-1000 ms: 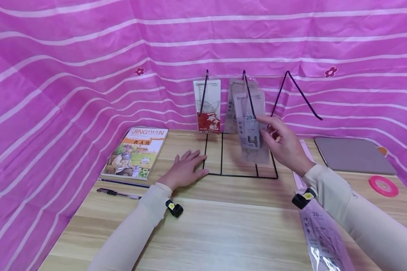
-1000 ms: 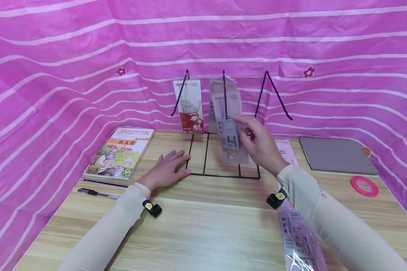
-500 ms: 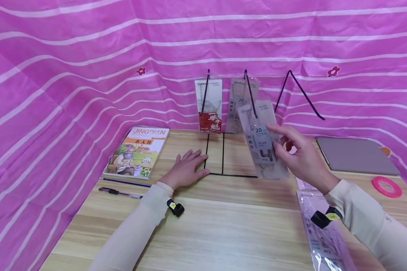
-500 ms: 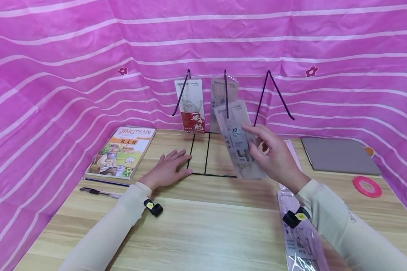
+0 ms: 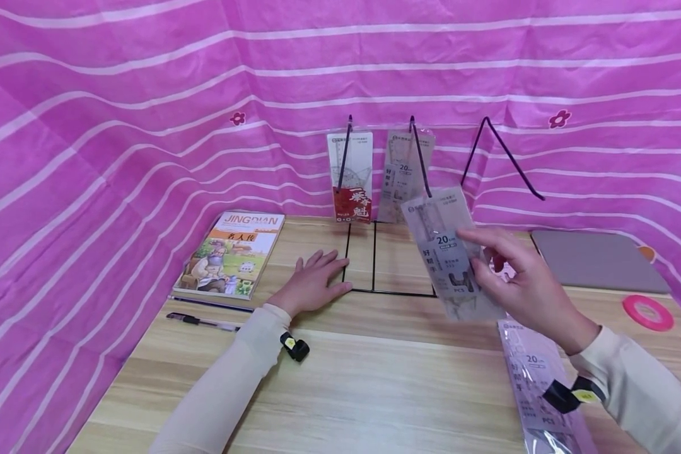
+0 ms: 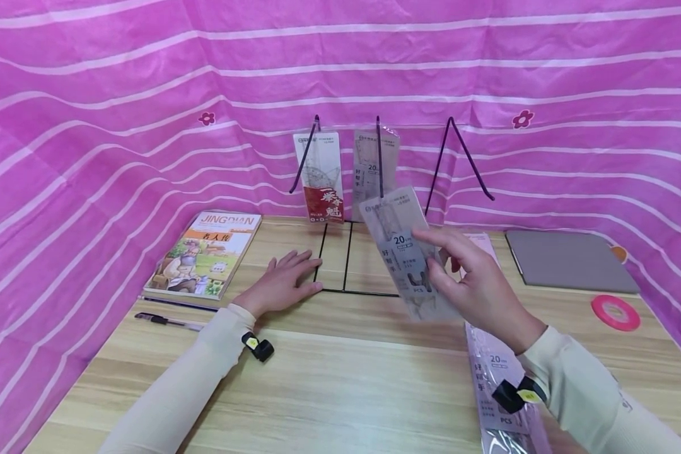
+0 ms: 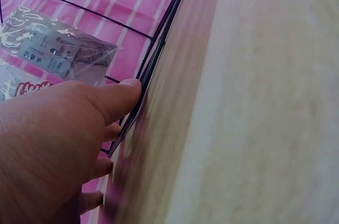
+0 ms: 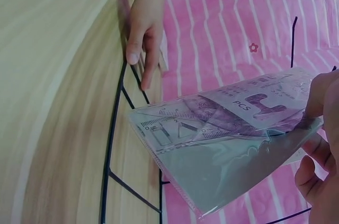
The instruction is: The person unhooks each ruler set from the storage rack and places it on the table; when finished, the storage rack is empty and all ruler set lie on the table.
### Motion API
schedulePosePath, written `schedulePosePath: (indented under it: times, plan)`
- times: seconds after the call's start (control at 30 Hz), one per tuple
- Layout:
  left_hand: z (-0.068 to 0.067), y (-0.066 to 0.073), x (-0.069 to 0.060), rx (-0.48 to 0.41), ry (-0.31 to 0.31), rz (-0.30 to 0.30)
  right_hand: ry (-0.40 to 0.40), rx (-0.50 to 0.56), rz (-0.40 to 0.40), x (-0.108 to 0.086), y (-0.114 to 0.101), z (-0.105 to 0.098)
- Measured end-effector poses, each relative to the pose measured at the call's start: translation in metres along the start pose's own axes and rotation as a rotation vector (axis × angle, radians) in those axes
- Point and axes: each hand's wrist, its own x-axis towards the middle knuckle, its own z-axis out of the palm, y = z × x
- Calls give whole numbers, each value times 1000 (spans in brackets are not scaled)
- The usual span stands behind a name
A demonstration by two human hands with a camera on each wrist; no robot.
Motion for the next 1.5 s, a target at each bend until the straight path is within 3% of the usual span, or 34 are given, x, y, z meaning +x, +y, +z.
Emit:
schedulePosePath:
  times: [0.43, 0.67, 0.87, 1.2, 1.5]
  plan:
    - [4, 3, 6, 4, -7, 9, 11, -20, -46, -18, -4, -10]
    - [5, 3, 6, -7, -10, 26, -13, -44, -3, -26, -10, -16]
    - [0, -7, -1, 2, 8, 13, -10, 7, 35, -35, -10, -14]
    - [1, -9, -1, -14, 8, 19, -76, -61, 208, -66, -1, -26]
    - [1, -4, 2, -8, 11, 21, -214, 20, 371, -98, 7, -26]
